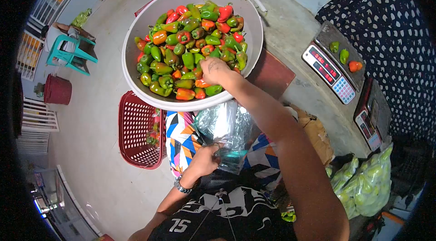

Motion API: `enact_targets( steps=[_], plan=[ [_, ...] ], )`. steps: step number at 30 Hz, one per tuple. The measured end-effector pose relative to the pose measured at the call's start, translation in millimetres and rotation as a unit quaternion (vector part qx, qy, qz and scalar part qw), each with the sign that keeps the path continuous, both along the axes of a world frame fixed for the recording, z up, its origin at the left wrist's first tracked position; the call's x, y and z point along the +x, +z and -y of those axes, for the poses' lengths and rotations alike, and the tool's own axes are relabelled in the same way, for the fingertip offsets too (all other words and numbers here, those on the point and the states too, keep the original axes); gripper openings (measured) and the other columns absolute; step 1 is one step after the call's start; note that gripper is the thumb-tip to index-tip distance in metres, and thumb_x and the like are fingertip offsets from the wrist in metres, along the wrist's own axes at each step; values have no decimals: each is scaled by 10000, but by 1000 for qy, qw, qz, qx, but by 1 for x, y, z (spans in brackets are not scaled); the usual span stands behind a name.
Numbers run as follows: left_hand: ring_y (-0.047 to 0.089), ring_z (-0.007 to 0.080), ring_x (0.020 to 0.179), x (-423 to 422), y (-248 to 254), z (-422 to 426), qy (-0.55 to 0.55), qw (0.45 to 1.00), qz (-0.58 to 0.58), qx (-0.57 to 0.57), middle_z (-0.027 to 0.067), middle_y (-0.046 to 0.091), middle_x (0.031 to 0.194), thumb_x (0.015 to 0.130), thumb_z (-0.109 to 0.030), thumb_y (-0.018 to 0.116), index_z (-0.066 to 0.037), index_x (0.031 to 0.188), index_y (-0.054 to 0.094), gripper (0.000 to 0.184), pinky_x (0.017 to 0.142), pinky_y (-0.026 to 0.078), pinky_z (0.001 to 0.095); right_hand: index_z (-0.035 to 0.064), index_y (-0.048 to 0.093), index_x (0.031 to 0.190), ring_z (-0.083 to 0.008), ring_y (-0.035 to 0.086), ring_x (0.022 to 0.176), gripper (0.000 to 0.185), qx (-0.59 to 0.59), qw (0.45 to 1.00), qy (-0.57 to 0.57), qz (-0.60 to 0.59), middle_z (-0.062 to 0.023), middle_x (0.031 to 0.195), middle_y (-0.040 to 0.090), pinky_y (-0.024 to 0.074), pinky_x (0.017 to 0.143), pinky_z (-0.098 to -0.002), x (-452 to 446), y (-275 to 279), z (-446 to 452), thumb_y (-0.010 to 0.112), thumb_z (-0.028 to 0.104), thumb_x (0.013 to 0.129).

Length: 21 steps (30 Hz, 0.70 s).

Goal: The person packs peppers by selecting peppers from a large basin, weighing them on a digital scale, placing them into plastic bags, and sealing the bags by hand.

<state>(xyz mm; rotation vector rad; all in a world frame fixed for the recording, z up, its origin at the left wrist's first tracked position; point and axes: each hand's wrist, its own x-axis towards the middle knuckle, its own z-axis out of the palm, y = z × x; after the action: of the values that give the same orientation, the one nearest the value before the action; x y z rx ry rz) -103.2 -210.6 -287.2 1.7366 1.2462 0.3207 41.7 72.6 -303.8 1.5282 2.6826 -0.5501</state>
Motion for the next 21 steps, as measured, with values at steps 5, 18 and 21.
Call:
enact_targets(
  steps=[5, 18, 21],
  plan=[
    [674, 446, 1058, -1, 13, -7, 16, 998, -17, -65, 307, 683, 1127, 751, 33, 650, 42, 1280, 662, 529, 915, 542, 461, 0, 685, 1157, -396, 679, 1128, 404, 15, 997, 26, 67, -250, 1197, 700, 552, 965, -464, -3, -2, 10, 682, 273, 859],
    [730, 380, 883, -22, -15, 2, 52, 998, -4, -25, 260, 710, 982, 775, 34, 672, -36, 1340, 647, 570, 773, 558, 393, 101, 506, 1461, -379, 565, 1275, 764, 215, 961, -114, -132, -199, 1354, 591, 454, 1091, -477, -43, 48, -42, 782, 459, 845],
    [734, 377, 942, -26, -16, 4, 50, 998, -10, -24, 271, 704, 1062, 778, 45, 667, -39, 1369, 627, 598, 799, 562, 396, 184, 548, 1409, -371, 554, 1284, 635, 132, 976, -46, -166, -189, 1353, 571, 454, 1081, -485, -60, 31, -82, 764, 438, 870]
  ],
)
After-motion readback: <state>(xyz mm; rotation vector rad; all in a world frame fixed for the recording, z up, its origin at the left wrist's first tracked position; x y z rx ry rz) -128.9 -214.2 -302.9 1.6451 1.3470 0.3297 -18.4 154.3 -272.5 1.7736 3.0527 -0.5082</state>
